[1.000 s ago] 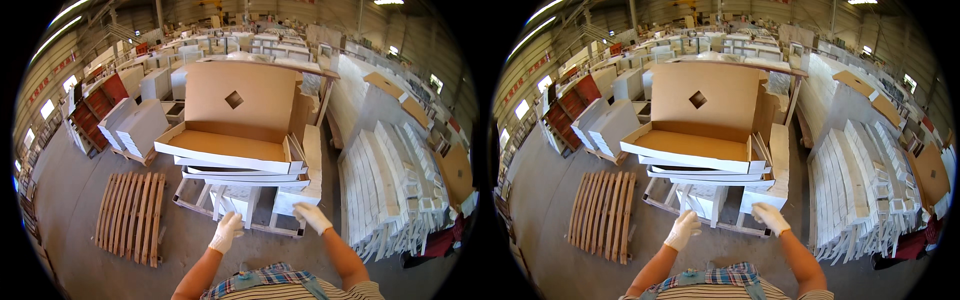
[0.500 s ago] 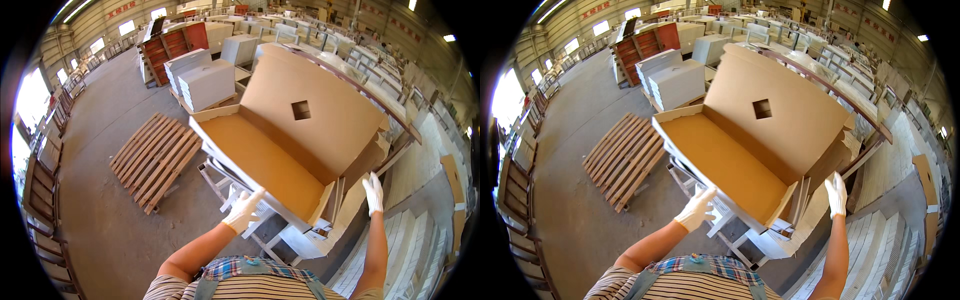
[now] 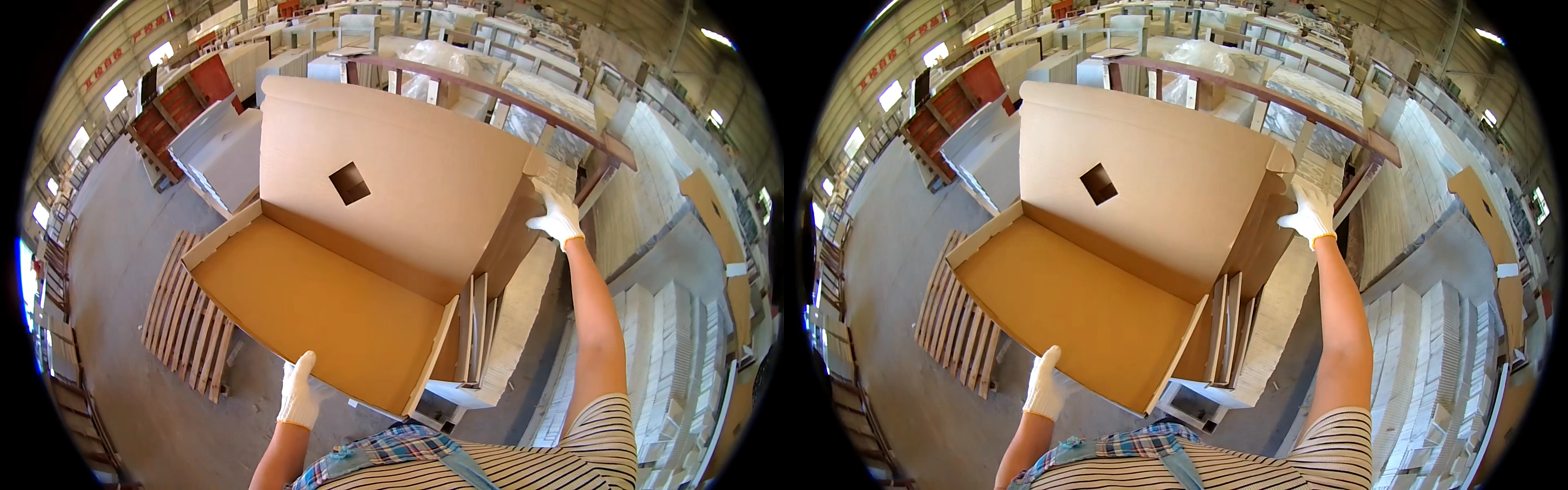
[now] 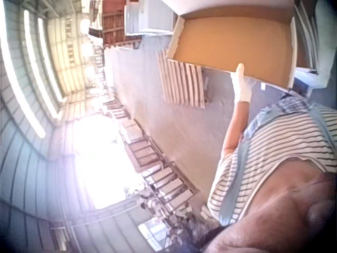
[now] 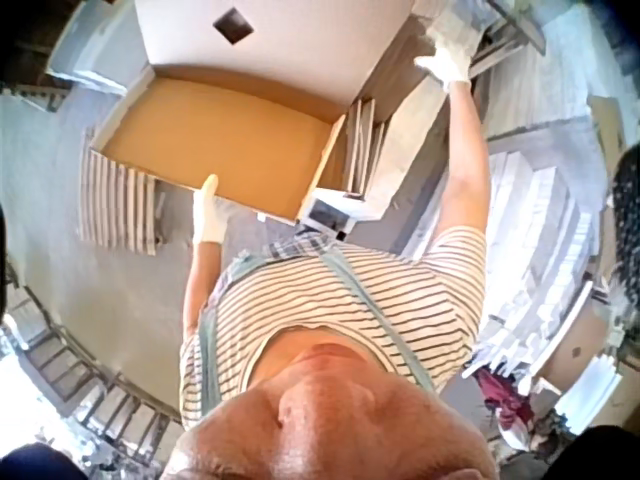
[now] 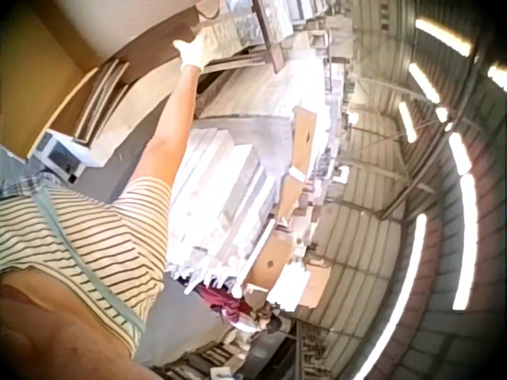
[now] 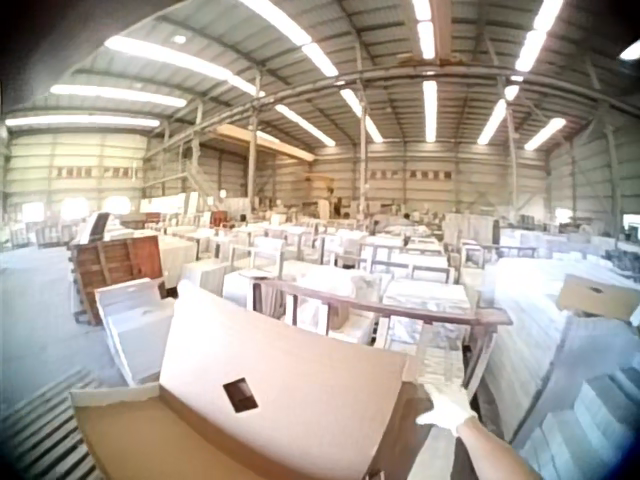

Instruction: The person walks through a warehouse and picks up a cardboard box. They remove a flat white panel from the box and place it into a wooden frame structure on a pallet. The person then picks up another box and places it on the pallet.

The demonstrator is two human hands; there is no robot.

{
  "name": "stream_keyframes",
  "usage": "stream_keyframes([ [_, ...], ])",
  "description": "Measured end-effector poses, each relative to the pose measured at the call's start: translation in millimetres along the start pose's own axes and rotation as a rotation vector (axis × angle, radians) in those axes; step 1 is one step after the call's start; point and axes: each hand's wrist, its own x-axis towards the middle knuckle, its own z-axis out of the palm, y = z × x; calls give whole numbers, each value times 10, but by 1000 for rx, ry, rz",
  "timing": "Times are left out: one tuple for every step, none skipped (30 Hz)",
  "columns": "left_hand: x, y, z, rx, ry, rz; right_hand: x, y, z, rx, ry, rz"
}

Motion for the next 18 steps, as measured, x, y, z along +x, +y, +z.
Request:
stream_keyframes([
  [-16,10,41,-5,6,7,47,24,-33,62,-36,-32],
  [-30,18,79,-10,13,13,96,35,-66,87,-141,9],
  [-49,24,84,-18,31,23,166,-37,-84,115,-250,41],
  [-48,21,87,-16,57,32,235,-89,-91,142,-359,73],
  [-44,17,90,-13,83,40,313,-72,-74,90,-373,61],
  [-51,12,79,-10,111,50,392,-59,-58,41,-386,44],
  [-37,-12,52,-20,115,43,452,-49,-39,-10,-399,29],
  [2,-51,12,-29,117,35,487,-31,-22,-7,-456,26],
  [42,-77,-17,-41,120,31,506,-76,-79,-4,-511,19],
  [56,-102,-51,-71,135,19,483,-198,-177,0,-572,11],
  [68,-126,-79,-101,150,6,472,-340,-289,-1,-661,61],
  [83,-150,-96,-133,158,-7,465,-344,-273,49,-627,57],
  [94,-165,-105,-134,165,9,420,-313,-251,98,-592,54],
  [108,-169,-109,-135,173,25,367,-293,-229,149,-558,51],
  [135,-174,-95,-134,177,39,301,-279,-252,212,-536,60],
  [158,-181,-114,-102,193,50,253,-314,-297,235,-545,56],
  [185,-187,-138,-70,209,61,204,-358,-369,258,-554,53],
  [197,-188,-158,-32,226,68,146,-388,-412,283,-567,54],
])
